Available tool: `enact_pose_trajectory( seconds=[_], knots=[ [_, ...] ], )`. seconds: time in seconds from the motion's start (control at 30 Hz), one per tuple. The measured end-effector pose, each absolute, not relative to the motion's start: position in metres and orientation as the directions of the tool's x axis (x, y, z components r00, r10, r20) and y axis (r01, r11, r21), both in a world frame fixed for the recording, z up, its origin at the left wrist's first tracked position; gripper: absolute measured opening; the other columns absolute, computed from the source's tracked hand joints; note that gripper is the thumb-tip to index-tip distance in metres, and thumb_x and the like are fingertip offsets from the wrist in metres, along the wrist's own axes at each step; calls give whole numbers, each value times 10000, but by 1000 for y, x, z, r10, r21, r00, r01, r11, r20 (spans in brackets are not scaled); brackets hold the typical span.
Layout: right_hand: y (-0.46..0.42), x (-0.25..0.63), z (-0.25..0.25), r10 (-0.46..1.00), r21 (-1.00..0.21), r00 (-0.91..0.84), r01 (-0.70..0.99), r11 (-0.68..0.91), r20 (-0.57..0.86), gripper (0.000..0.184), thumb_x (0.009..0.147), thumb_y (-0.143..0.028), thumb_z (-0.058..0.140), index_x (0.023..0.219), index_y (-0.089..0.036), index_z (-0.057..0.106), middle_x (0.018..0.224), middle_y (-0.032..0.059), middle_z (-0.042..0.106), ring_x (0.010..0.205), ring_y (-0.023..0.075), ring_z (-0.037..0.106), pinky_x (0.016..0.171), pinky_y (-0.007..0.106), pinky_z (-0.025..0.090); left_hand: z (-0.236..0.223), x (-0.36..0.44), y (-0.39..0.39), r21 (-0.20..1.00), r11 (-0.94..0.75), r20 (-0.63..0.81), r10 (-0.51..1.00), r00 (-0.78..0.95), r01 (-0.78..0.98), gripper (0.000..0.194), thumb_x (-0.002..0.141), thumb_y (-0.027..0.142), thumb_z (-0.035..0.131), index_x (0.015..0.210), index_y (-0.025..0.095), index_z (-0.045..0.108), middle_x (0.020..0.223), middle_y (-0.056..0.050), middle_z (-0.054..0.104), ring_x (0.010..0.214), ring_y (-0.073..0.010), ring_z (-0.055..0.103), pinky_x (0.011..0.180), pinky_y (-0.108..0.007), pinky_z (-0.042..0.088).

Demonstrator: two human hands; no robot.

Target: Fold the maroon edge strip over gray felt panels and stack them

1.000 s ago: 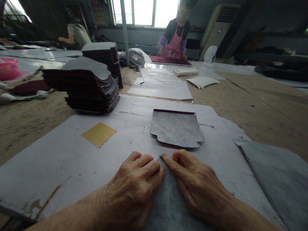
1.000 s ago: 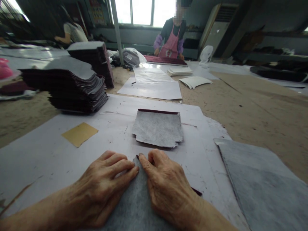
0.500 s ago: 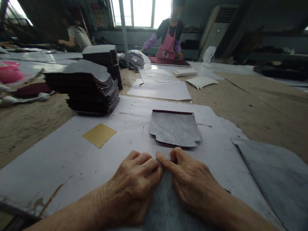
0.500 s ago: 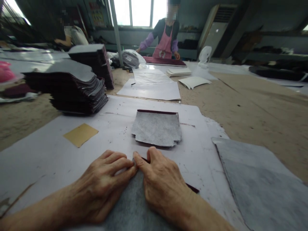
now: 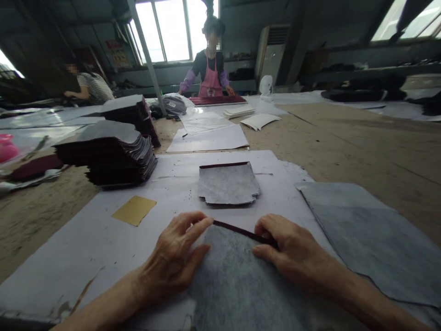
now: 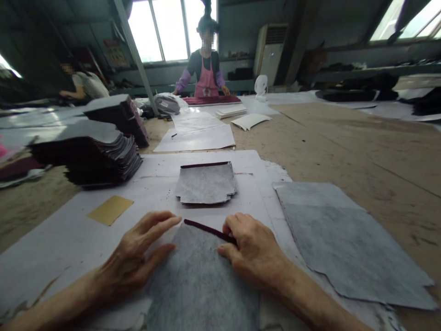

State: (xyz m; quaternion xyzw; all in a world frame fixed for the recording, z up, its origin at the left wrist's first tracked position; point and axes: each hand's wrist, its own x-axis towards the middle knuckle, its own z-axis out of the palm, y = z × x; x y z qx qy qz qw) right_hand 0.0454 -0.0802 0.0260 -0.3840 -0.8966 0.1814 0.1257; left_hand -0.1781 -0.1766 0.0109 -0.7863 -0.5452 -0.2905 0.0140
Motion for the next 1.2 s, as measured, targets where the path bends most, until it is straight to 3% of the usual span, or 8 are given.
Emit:
enact_pose_trajectory(
  seconds=[0.13,0.23,0.43,0.57,0.83,0.97,1.07,1.2],
  knots=[
    [-82,40,31,663,-518,-723,499,695,194,149,639,-43,595,667,-172,525,734,-1,550,700,129,499,618,250,374,15,-176,-162,432,-321,412,901,132,843,462,805,249,544,1253,180,456,1202,-119,500,1091,-244,478,915,-449,427],
    [-82,45,35,696,-627,-703,477,615,147,106,650,-85,604,651,-170,541,662,-21,549,637,110,485,587,241,352,21,-168,-152,620,-268,295,950,98,738,222,810,274,533,984,194,645,940,-54,628,871,-187,575,799,-340,472],
    [-75,71,37,811,-942,-529,326,-80,-252,215,589,-222,677,779,-169,591,653,-31,579,585,104,505,533,224,384,28,-162,-148,812,-62,81,997,-7,581,245,793,348,560,695,152,670,541,8,571,490,-103,503,459,-187,371],
    [-76,81,30,783,-935,-551,-13,-354,-288,239,554,-237,703,731,-163,561,694,-12,604,642,132,567,597,246,436,24,-162,-146,948,205,-185,977,-106,241,271,662,405,672,652,134,672,532,-7,581,463,-103,485,439,-189,358],
    [-74,81,18,794,-919,-530,-64,-389,-299,235,560,-260,721,709,-154,575,703,7,630,600,113,557,559,225,426,14,-157,-145,951,306,-294,938,-185,41,296,585,403,737,627,128,638,498,10,525,437,-79,436,393,-163,316],
    [-74,81,19,800,-920,-521,-66,-386,-298,246,571,-295,716,725,-150,589,679,0,615,578,102,536,554,222,414,13,-160,-146,955,257,-229,956,-182,148,269,635,407,709,667,147,650,526,14,538,461,-85,455,414,-170,335],
    [-76,81,22,808,-925,-509,-57,-376,-297,233,587,-306,700,711,-146,582,647,-9,592,552,87,507,544,213,392,15,-166,-148,915,43,25,986,-162,400,256,706,404,647,850,194,673,718,-17,621,625,-143,552,549,-230,437],
    [-77,79,22,821,-936,-493,-39,-350,-287,216,610,-308,683,688,-144,565,598,-32,538,504,59,434,495,196,333,25,-162,-148,564,-346,495,868,29,750,241,781,297,584,1014,252,630,1036,-47,582,900,-197,563,760,-327,454]
  ],
)
